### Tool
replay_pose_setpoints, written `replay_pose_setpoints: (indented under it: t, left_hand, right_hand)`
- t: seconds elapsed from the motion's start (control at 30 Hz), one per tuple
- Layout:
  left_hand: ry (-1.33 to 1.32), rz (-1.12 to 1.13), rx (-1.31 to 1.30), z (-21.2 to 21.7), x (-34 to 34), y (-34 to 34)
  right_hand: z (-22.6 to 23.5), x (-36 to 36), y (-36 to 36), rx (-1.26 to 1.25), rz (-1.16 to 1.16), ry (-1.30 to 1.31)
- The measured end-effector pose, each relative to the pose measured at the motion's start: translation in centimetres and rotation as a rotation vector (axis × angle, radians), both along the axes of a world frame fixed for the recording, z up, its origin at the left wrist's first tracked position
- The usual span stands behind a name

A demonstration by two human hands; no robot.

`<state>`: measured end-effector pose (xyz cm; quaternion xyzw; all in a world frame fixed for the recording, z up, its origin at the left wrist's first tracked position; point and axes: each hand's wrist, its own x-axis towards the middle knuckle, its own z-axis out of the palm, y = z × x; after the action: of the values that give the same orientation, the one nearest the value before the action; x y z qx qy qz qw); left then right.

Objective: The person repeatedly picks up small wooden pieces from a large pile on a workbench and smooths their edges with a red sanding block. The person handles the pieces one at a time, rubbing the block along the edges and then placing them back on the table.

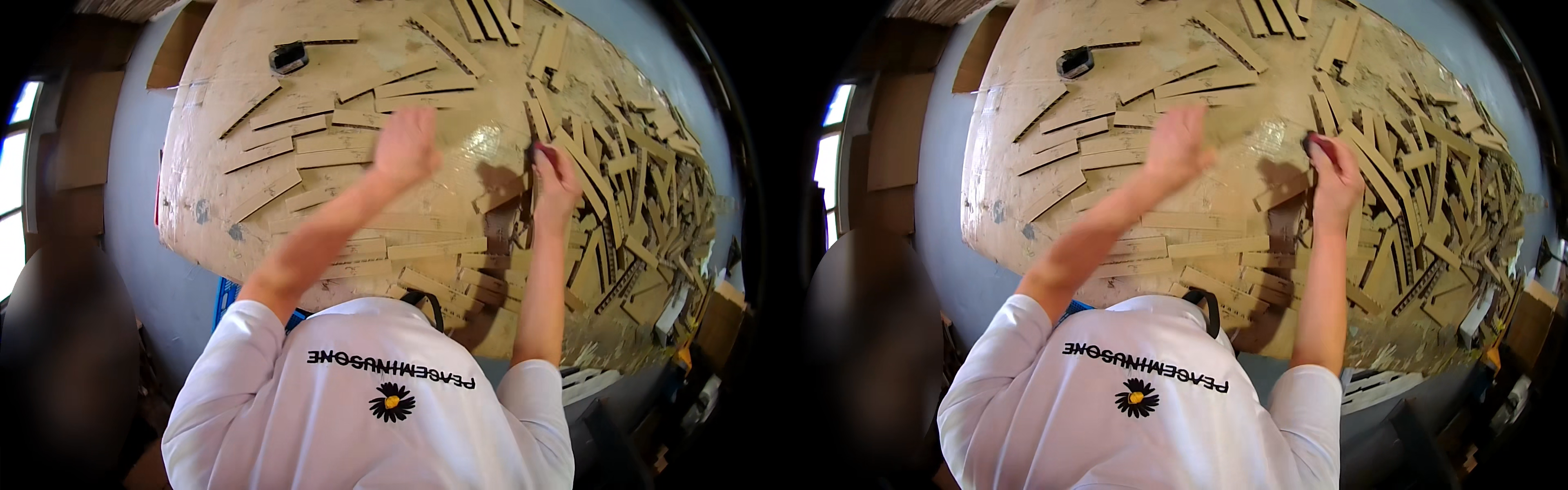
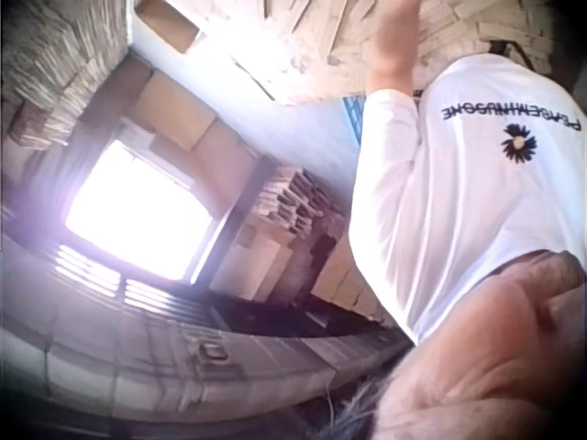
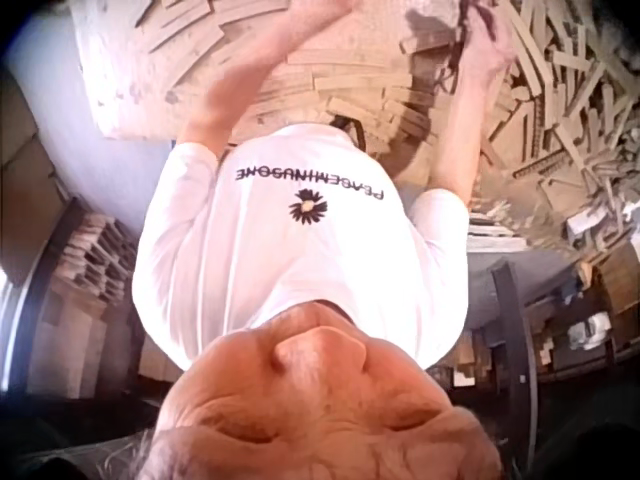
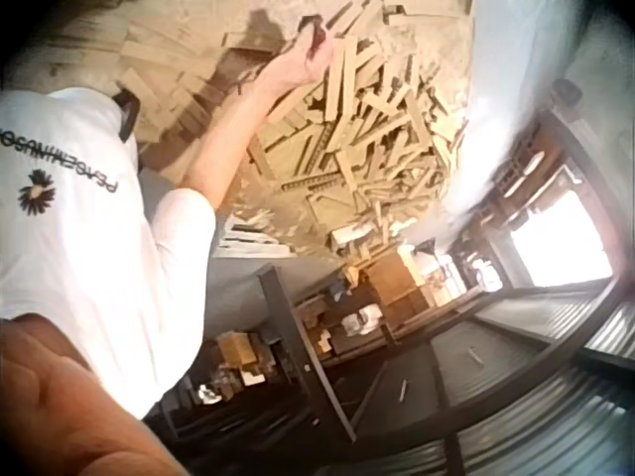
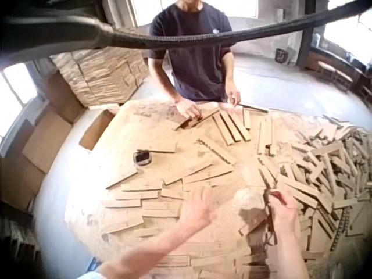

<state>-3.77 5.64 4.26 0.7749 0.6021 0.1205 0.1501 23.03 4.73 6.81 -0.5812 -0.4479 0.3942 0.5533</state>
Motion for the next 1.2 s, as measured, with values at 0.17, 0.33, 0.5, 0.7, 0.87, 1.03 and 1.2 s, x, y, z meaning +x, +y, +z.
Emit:
replay_pose_setpoints:
  t: [0.17, 0.33, 0.5, 0.7, 0.87, 1.03, 1.2]
  left_hand:
    - [0.290, 0.082, 0.063, -2.0, -5.0, 8.6]
    - [0.406, -0.027, -0.129, -1.6, -4.6, 11.1]
    - [0.329, -0.151, 0.019, 0.8, -4.2, 8.3]
    - [0.164, -0.273, -0.259, 0.3, -2.7, -3.9]
    - [-0.039, -0.305, -0.335, -1.0, 3.2, -13.8]
    - [-0.097, -0.218, -0.378, -1.2, 2.5, -13.8]
    - [0.077, -0.032, -0.207, 0.3, -4.5, -13.6]
  right_hand:
    - [-0.4, 3.2, -13.4, -0.286, -0.200, 0.218]
    - [-3.5, 4.3, -29.1, -0.424, -0.324, 0.358]
    - [-5.3, 3.1, -37.4, -0.541, -0.423, 0.394]
    - [-4.7, -0.6, -35.9, -0.593, -0.280, 0.468]
    - [-4.7, -3.6, -32.7, -0.507, -0.314, 0.665]
    - [-6.0, -6.1, -30.8, -0.410, -0.379, 0.666]
    - [-7.0, -13.0, -25.9, -0.389, -0.187, 0.685]
